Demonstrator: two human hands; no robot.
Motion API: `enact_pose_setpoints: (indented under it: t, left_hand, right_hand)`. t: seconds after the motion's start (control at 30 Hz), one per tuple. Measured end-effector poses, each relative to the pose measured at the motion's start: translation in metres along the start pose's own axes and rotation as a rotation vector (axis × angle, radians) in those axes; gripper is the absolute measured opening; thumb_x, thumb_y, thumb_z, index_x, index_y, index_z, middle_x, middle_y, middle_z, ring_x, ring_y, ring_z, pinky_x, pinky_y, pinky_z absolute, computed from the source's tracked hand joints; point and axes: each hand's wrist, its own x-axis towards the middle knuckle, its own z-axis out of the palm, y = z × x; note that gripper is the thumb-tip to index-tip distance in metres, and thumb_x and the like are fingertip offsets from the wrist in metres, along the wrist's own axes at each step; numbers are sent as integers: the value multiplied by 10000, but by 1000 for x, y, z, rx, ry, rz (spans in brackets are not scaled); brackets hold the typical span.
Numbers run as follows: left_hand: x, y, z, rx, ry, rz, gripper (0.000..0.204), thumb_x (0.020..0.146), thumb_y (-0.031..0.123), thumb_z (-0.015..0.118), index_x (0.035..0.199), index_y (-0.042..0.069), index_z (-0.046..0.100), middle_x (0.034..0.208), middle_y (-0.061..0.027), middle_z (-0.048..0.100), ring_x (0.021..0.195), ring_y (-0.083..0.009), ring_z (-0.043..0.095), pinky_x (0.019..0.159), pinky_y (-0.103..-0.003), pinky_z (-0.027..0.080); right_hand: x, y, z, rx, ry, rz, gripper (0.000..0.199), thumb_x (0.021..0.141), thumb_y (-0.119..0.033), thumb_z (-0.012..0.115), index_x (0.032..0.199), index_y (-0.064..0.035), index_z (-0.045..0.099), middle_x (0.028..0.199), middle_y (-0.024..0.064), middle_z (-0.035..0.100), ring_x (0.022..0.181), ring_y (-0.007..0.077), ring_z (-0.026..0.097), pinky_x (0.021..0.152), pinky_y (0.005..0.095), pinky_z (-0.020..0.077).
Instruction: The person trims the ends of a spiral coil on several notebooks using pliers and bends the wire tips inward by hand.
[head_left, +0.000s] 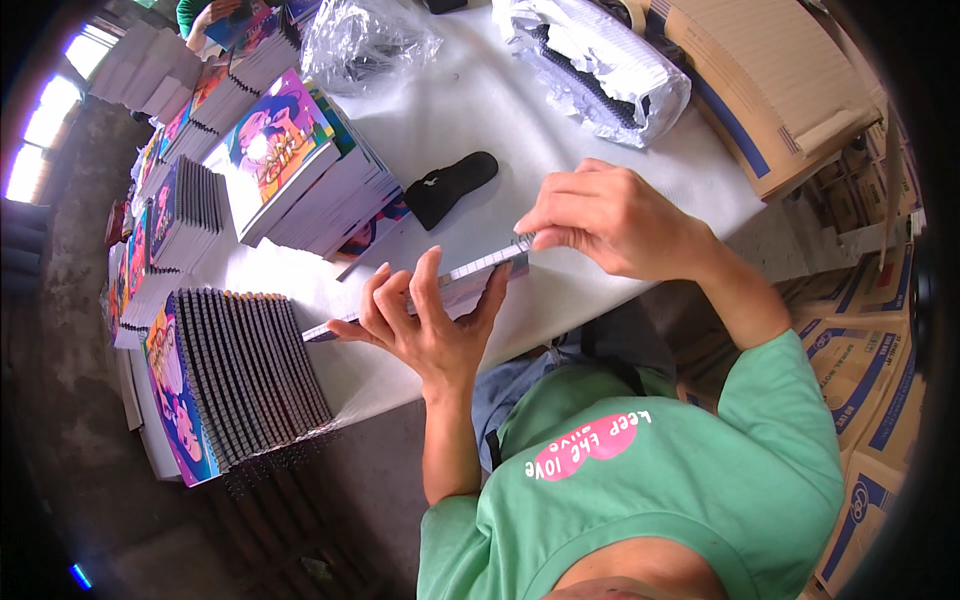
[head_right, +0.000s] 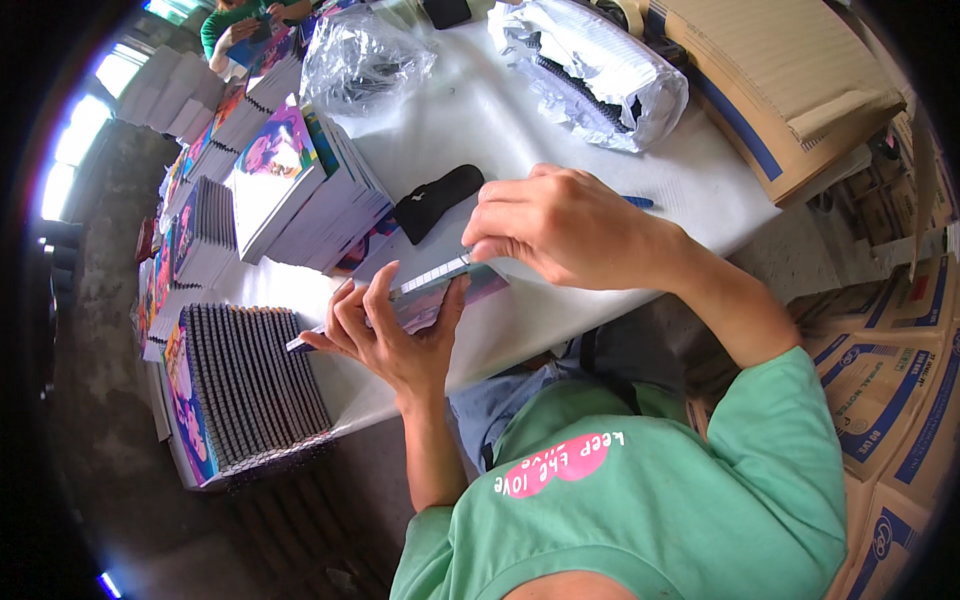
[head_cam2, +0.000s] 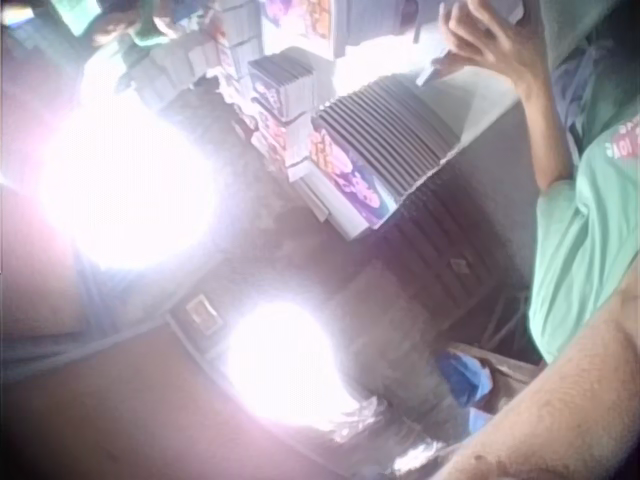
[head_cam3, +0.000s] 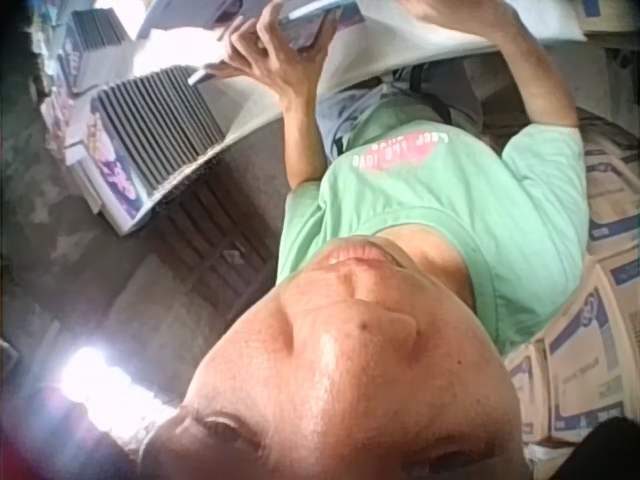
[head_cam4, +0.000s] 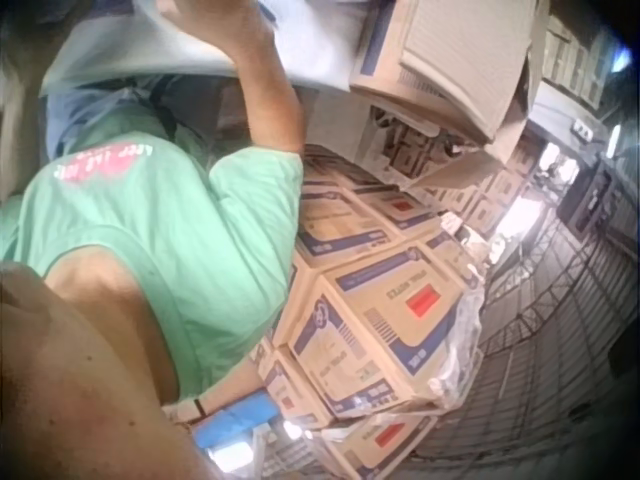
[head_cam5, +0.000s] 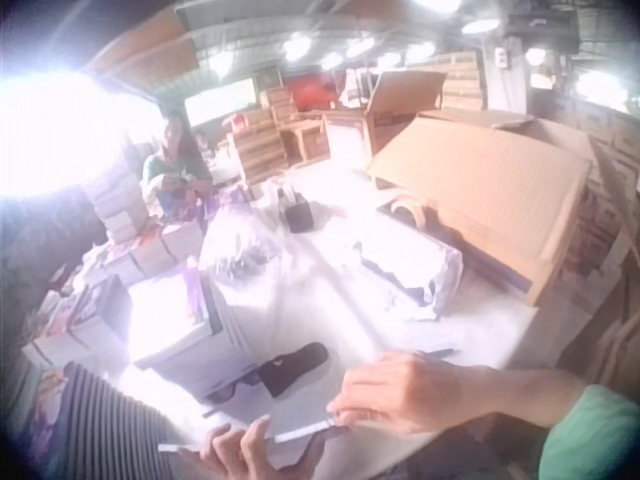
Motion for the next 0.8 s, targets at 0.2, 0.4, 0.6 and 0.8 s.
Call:
enact_pose_setpoints:
  t: [0.2, 0.4, 0.6, 0.8]
  left_hand:
    - [3, -6, -6, -68, -98, -21, 454, 541, 427, 840, 828, 173, 597, 818, -31, 457, 915, -236, 488, 1082, -537, 50]
    - [4, -19, -11, -282, -147, 39, 419, 521, 385, 851, 753, 165, 581, 828, -15, 486, 1015, -242, 487, 1073, -516, 97]
    - [1, -8, -8, -212, -122, 15, 448, 551, 347, 825, 799, 113, 536, 967, -62, 486, 1275, -379, 326, 1061, -572, 92]
    - [0, -1, -6, -201, -111, -52, 515, 531, 385, 828, 772, 78, 492, 1053, -77, 487, 1317, -430, 236, 1050, -609, 68]
  right_hand:
    - [34, 14, -16, 694, -725, 648, 206, 938, -95, 469, 1082, -61, 612, 730, 61, 643, 622, 138, 621, 580, 314, 484]
    - [39, 110, 68, -399, -218, -231, 269, 858, -78, 506, 1111, -82, 599, 931, 51, 641, 811, 167, 627, 659, 291, 512]
    - [39, 130, 102, -400, -117, -25, 372, 720, -65, 613, 1092, -76, 604, 990, 74, 630, 897, 246, 619, 768, 347, 520]
    - [34, 125, 99, -391, -34, 42, 357, 695, -32, 630, 1051, -59, 629, 950, 110, 637, 849, 289, 629, 744, 362, 526]
